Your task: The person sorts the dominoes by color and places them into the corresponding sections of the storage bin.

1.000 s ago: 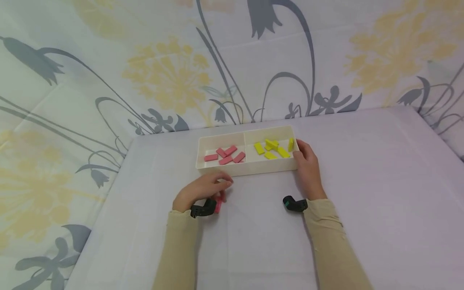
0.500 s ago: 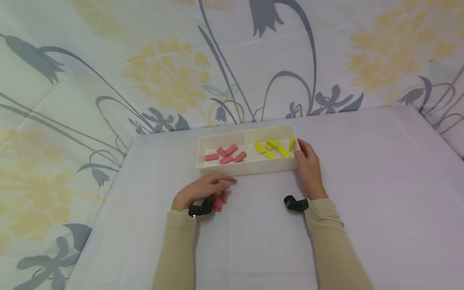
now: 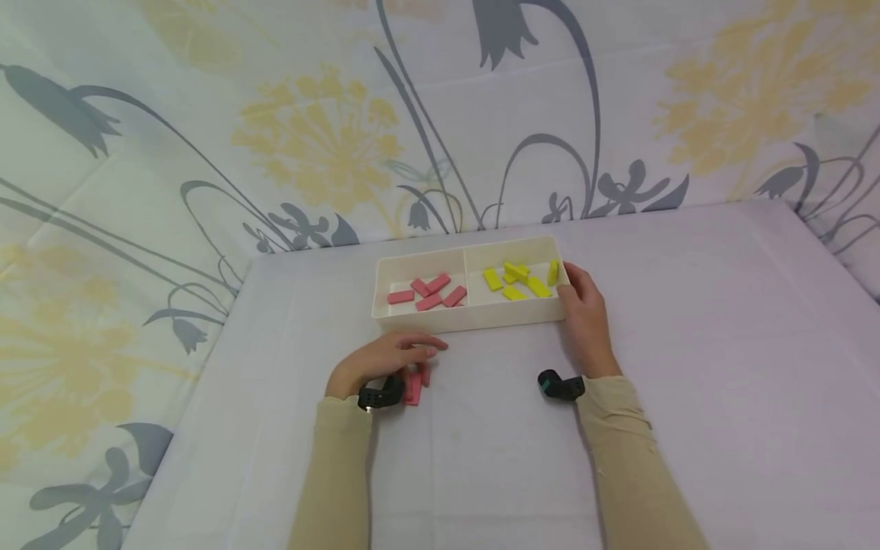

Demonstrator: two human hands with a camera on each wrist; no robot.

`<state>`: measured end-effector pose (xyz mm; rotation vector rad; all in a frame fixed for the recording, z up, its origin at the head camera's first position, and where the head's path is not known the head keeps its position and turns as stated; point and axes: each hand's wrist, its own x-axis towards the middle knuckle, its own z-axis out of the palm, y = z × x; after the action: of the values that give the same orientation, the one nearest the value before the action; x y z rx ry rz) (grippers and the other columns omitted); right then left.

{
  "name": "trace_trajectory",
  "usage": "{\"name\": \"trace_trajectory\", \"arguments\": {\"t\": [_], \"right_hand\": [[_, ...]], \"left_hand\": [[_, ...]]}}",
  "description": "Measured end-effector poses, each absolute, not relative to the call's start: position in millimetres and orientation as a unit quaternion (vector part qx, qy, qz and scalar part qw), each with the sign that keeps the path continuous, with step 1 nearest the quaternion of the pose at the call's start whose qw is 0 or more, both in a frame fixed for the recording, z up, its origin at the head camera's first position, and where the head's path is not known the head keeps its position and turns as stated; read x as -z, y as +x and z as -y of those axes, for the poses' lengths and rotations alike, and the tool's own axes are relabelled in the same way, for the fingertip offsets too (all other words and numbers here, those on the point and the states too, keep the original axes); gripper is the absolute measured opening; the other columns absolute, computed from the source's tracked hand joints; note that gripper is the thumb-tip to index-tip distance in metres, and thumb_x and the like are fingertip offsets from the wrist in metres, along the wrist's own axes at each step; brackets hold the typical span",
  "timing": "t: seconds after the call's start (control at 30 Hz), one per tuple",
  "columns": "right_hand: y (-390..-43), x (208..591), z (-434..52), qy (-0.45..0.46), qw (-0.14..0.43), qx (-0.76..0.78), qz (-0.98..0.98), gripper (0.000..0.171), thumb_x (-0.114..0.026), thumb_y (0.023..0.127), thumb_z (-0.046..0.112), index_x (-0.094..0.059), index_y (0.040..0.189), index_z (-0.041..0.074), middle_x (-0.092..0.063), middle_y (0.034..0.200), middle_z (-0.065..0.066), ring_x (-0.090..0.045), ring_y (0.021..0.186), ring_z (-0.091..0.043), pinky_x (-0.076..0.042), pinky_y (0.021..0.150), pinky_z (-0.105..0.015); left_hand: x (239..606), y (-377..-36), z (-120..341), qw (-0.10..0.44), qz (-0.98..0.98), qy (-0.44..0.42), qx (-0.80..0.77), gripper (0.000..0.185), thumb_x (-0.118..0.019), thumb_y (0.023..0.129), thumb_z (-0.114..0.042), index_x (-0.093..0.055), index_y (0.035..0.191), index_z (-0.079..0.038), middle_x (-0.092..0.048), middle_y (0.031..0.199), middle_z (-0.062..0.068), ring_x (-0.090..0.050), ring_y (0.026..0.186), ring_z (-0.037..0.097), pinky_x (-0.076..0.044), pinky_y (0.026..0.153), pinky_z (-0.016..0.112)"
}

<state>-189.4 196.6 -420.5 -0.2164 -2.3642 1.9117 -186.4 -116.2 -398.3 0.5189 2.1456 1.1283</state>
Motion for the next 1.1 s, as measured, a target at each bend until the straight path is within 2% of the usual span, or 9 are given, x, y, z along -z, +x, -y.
{"name": "trace_trajectory", "arguments": {"t": [0.23,0.4,0.63,0.87,1.1], "right_hand": [[-189,420,-197,-0.072,0.047,-0.626,0.775,0.047,-0.03,0.095,0.033,-0.029,0.139,0.016,-0.031,0.141,-0.003,-0.027,0.127,-0.018,-0.024,0.102,-0.041],[-189,420,-197,-0.073,0.045,-0.629,0.773,0.047,-0.03,0.095,0.033,-0.029,0.139,0.016,-0.03,0.141,-0.002,-0.027,0.127,-0.018,-0.024,0.102,-0.041],[-190,419,-196,-0.073,0.048,-0.626,0.775,0.047,-0.03,0.095,0.032,-0.029,0.139,0.015,-0.03,0.141,-0.003,-0.027,0.128,-0.018,-0.024,0.102,-0.041],[-190,419,-197,-0.073,0.05,-0.625,0.776,0.048,-0.03,0.095,0.032,-0.029,0.139,0.014,-0.031,0.141,-0.004,-0.027,0.128,-0.018,-0.024,0.102,-0.041],[-190,420,-196,-0.077,0.045,-0.624,0.776,0.048,-0.029,0.095,0.033,-0.029,0.14,0.014,-0.03,0.142,-0.004,-0.026,0.128,-0.019,-0.023,0.103,-0.041]], "left_hand": [[399,-188,116,0.314,-0.814,0.188,-0.451,0.032,-0.052,0.089,-0.03,-0.057,0.117,-0.015,-0.063,0.079,0.008,-0.06,0.07,0.021,-0.045,0.073,0.03],[399,-190,119,0.298,-0.809,0.193,-0.468,0.035,-0.053,0.089,-0.03,-0.055,0.118,-0.013,-0.06,0.086,0.006,-0.057,0.07,0.017,-0.048,0.066,0.029],[399,-190,124,0.32,-0.772,0.171,-0.522,0.039,-0.052,0.09,-0.033,-0.05,0.123,-0.012,-0.06,0.078,0.017,-0.063,0.064,0.028,-0.052,0.062,0.037],[397,-189,125,0.327,-0.769,0.162,-0.525,0.038,-0.052,0.09,-0.032,-0.05,0.122,-0.012,-0.059,0.078,0.019,-0.064,0.063,0.03,-0.052,0.062,0.038],[400,-191,122,0.312,-0.798,0.167,-0.488,0.037,-0.052,0.089,-0.03,-0.053,0.121,-0.011,-0.056,0.08,0.012,-0.061,0.062,0.023,-0.051,0.062,0.032]]}}
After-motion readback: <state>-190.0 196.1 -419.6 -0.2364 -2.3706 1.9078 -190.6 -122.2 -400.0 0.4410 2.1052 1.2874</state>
